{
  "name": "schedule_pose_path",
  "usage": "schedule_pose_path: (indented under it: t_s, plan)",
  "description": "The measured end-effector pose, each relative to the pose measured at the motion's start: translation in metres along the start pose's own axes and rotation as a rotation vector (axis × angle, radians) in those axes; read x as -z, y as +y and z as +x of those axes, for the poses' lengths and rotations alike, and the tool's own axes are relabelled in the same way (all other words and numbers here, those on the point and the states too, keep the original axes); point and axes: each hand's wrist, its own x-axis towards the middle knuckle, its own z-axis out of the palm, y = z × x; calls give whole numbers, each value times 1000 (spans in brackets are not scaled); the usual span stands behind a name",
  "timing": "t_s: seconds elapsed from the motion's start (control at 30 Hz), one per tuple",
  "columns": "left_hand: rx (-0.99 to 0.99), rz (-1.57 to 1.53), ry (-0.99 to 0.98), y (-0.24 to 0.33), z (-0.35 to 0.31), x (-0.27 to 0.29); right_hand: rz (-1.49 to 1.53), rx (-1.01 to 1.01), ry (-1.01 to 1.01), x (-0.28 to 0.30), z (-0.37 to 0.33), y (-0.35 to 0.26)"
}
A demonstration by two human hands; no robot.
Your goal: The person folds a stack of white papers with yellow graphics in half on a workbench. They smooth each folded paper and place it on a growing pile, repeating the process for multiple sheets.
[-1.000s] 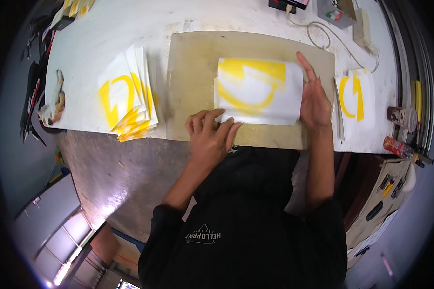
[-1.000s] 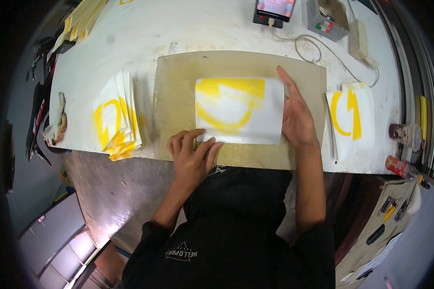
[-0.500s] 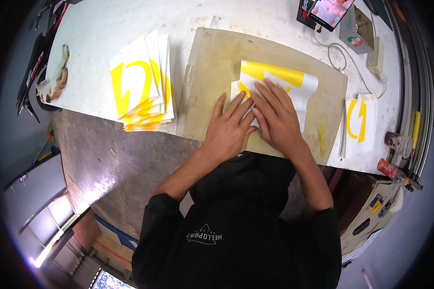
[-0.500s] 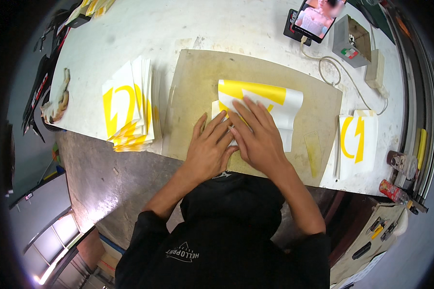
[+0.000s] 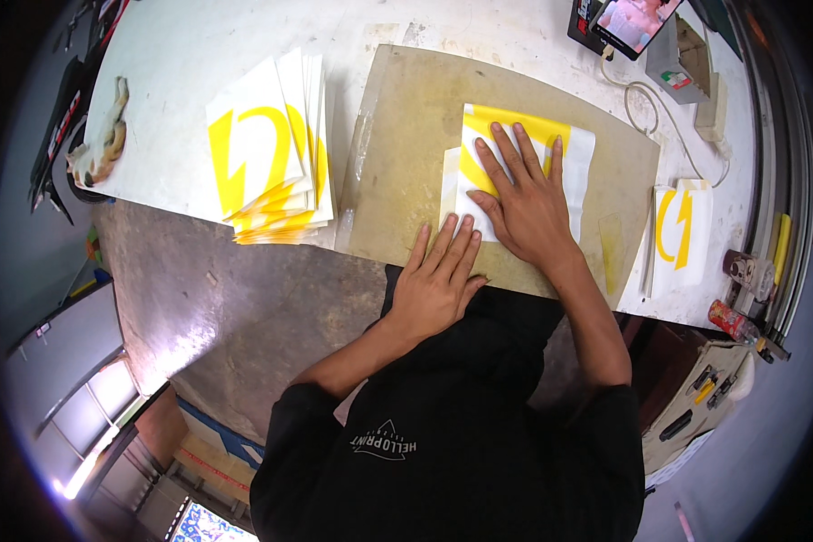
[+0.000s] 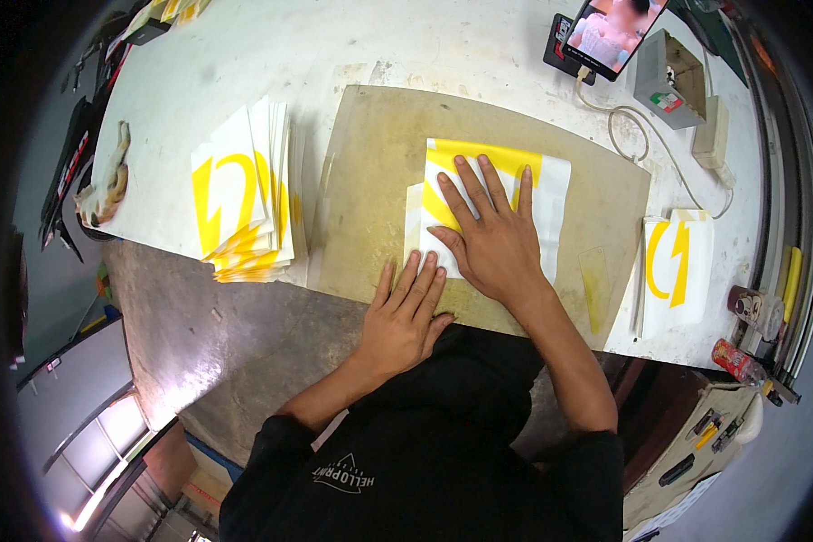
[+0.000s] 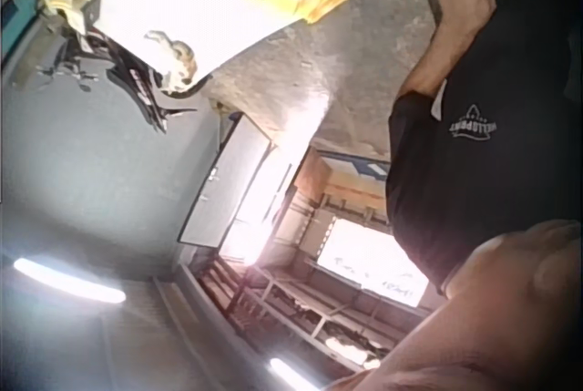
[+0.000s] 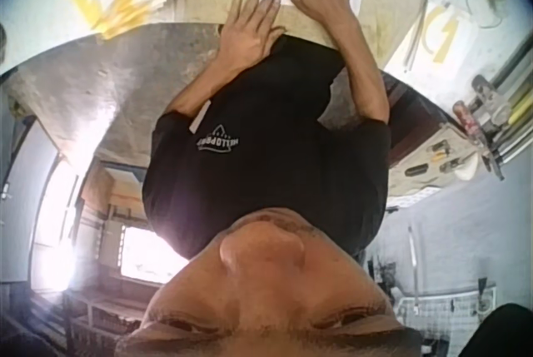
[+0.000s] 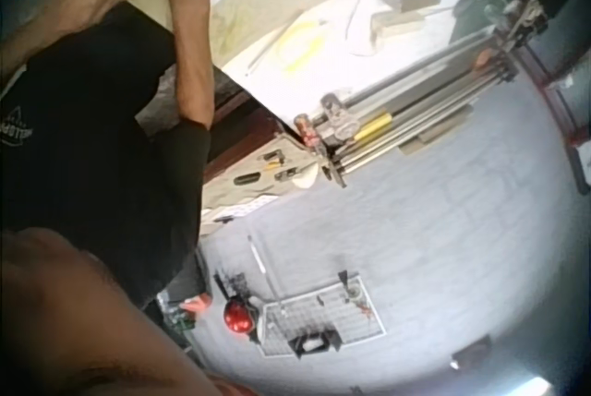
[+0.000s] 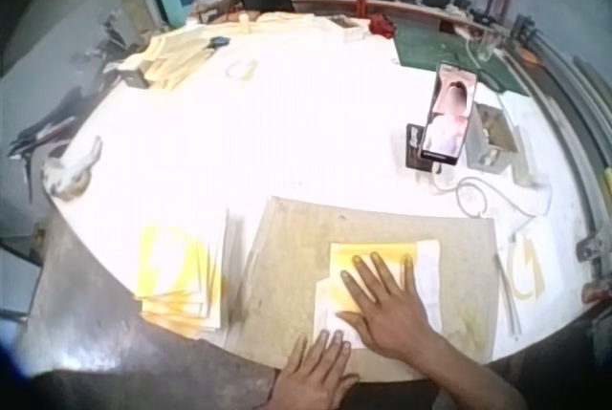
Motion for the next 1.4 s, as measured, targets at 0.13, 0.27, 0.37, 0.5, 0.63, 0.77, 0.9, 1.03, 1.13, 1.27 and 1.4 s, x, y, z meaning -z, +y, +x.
schedule_pose_path:
  t_s: [0.13,0.27,0.37,0.5,0.63,0.77,0.9,1.03,1.13,1.27,1.4]
  plan:
    - [53,-22,70,4,-5,-4,-9,-16,12,3,3,-5]
    - [45,1,216,3,4,2,-15,23,9,3,4,-3]
    - [38,-19,242,-11,25,11,0,22,9,5,6,-2]
    - [7,-35,146,-25,46,30,17,28,21,6,6,2]
    - [-19,46,-46,-35,75,51,10,30,16,6,6,5]
    - [-49,173,-275,-44,114,61,12,33,10,4,6,9]
    - [-8,273,-417,-46,130,62,86,14,19,4,7,11]
    - [10,293,-431,-48,137,63,131,-37,6,11,19,14]
    - [15,288,-450,-47,136,63,99,-156,70,2,7,33]
    - [21,257,-430,-49,132,62,-1,-363,143,25,-30,61]
    - [-85,112,-275,-51,126,58,172,-188,101,43,-65,42]
